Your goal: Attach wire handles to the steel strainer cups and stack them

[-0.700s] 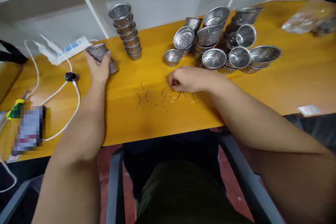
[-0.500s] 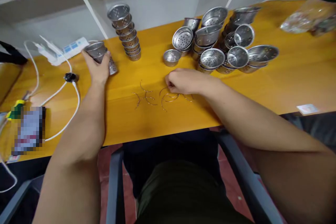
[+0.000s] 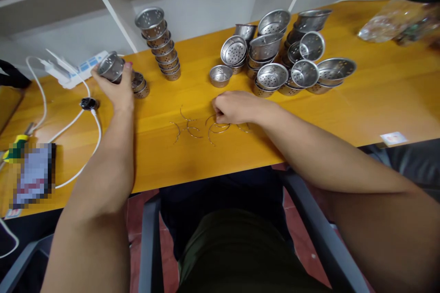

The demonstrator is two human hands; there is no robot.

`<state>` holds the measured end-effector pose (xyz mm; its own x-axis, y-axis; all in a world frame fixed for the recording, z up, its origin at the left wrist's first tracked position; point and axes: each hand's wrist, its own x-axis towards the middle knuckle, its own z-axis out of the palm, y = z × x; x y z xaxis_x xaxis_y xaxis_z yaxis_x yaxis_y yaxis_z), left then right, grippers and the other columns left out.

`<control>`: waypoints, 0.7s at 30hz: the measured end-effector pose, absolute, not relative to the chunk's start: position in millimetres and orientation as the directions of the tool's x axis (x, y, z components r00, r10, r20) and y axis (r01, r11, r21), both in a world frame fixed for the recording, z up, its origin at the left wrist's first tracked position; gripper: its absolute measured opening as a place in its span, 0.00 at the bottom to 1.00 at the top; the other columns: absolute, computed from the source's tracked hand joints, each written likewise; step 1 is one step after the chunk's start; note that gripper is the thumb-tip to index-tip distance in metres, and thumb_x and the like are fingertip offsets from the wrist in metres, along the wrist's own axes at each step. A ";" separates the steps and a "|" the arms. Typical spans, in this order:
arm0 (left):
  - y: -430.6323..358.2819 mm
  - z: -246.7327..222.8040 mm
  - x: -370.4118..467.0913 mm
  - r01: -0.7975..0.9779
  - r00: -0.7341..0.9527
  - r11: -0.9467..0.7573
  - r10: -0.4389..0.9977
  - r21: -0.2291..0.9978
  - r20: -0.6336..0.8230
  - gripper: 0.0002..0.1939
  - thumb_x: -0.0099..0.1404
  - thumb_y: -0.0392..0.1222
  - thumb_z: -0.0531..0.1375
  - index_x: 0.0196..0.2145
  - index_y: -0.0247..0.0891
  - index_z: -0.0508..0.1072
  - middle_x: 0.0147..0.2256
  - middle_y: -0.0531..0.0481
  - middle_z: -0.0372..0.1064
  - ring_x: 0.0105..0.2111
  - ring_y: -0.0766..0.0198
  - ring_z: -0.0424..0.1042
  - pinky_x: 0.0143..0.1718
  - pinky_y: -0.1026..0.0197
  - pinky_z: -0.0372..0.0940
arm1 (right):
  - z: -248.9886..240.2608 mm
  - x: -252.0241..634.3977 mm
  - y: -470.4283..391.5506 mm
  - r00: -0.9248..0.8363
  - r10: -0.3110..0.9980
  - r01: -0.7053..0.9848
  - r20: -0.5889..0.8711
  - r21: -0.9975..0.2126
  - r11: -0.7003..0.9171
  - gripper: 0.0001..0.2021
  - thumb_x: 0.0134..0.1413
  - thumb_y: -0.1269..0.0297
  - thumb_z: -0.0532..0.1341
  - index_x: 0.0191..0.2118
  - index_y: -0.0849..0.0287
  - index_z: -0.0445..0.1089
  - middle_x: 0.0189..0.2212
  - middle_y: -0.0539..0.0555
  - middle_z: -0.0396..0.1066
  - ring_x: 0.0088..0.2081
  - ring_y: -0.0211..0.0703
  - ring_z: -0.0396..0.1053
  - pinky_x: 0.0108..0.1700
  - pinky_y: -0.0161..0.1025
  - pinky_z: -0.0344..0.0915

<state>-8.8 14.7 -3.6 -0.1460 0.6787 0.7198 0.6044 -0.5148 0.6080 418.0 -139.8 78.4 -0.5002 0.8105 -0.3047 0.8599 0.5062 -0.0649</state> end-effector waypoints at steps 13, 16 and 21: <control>-37.7 -16.2 98.3 0.448 -0.044 -0.609 0.717 0.655 0.696 0.63 0.48 0.98 0.81 0.61 0.49 0.69 0.56 0.46 0.80 0.60 0.42 0.85 0.72 0.30 0.81 | 73.8 422.7 -133.9 -0.520 0.800 0.852 -0.300 -0.126 0.507 0.12 0.76 0.65 0.73 0.56 0.61 0.92 0.55 0.66 0.93 0.51 0.58 0.87 0.40 0.48 0.61; -39.9 -23.0 106.7 0.421 0.040 -0.582 0.778 0.696 0.627 0.59 0.52 0.92 0.84 0.61 0.49 0.71 0.57 0.43 0.80 0.68 0.34 0.83 0.75 0.27 0.81 | 74.1 421.7 -134.5 -0.514 0.804 0.855 -0.301 -0.099 0.509 0.13 0.76 0.65 0.73 0.57 0.61 0.93 0.56 0.66 0.93 0.51 0.58 0.87 0.41 0.48 0.62; -35.1 -21.2 100.7 0.395 0.027 -0.539 0.816 0.744 0.577 0.59 0.52 0.97 0.80 0.59 0.49 0.74 0.54 0.43 0.82 0.66 0.34 0.85 0.77 0.25 0.80 | 79.7 416.6 -140.1 -0.507 0.805 0.853 -0.308 -0.044 0.521 0.14 0.78 0.65 0.73 0.60 0.64 0.93 0.56 0.67 0.93 0.54 0.59 0.88 0.42 0.47 0.62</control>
